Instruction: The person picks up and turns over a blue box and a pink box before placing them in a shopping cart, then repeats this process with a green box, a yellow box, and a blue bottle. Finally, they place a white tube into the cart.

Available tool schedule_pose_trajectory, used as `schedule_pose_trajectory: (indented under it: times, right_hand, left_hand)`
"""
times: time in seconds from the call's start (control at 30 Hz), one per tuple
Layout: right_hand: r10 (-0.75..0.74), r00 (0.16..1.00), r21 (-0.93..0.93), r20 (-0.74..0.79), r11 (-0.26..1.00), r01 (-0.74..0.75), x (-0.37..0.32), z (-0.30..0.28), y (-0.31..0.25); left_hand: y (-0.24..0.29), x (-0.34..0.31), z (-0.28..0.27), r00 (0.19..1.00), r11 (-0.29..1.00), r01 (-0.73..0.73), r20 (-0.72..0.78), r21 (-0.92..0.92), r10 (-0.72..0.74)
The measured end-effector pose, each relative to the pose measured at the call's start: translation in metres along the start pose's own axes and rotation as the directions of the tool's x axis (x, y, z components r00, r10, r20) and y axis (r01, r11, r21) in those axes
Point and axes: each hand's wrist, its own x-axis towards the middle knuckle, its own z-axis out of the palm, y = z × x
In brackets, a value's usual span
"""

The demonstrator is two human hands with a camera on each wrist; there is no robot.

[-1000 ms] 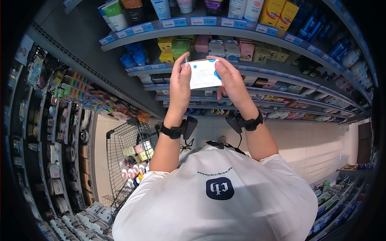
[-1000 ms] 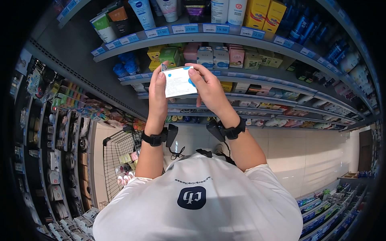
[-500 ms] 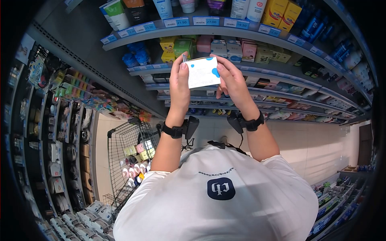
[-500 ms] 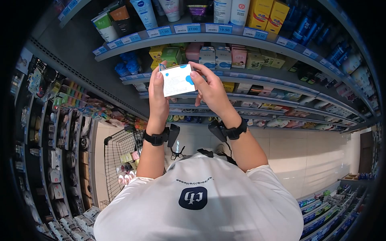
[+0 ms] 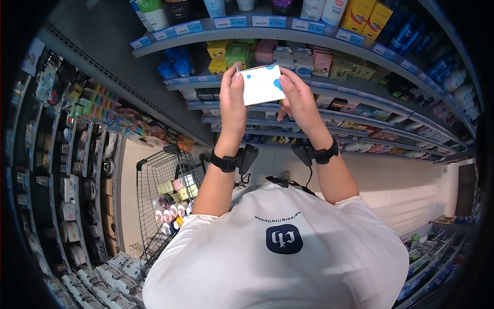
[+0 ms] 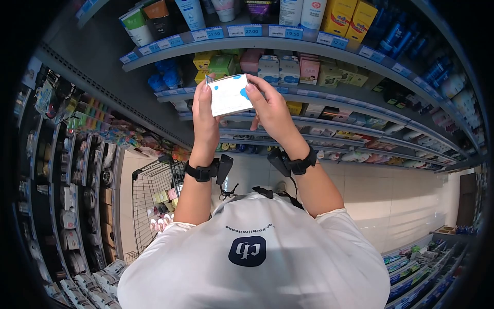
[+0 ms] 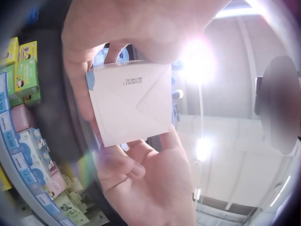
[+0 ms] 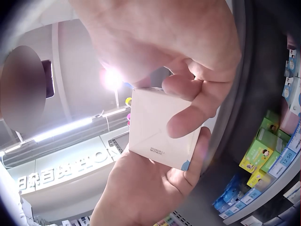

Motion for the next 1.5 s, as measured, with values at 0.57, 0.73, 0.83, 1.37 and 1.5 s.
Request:
schedule_pose_trajectory:
  times: [0.57, 0.73, 0.83, 1.37, 1.5]
  right_hand:
    - [-0.030, 1.000, -0.068, 0.005, 0.997, 0.031, 0.002, -0.010, 0.015]
    - [-0.079, 0.997, -0.123, 0.022, 0.989, 0.081, 0.002, -0.012, 0.009]
    - [0.084, 0.987, 0.062, 0.138, 0.994, -0.094, 0.002, -0.013, 0.007]
    - [-0.140, 0.990, -0.151, 0.025, 0.978, 0.142, -0.006, -0.012, 0.002]
    - [-0.316, 0.946, -0.105, 0.075, 0.941, 0.323, -0.006, -0.017, 0.009]
  left_hand:
    - [-0.005, 0.000, -0.003, 0.999, 1.000, 0.003, 0.040, 0.014, -0.004]
    - [0.000, -0.003, -0.005, 0.933, 0.800, 0.317, 0.318, -0.508, -0.168]
    - [-0.015, -0.004, -0.002, 0.926, 0.822, 0.307, 0.350, -0.479, -0.142]
    - [-0.011, -0.006, -0.003, 0.952, 0.997, -0.080, 0.297, -0.008, 0.079]
    - [-0.012, -0.005, -0.003, 0.913, 0.961, -0.276, 0.313, 0.000, 0.262]
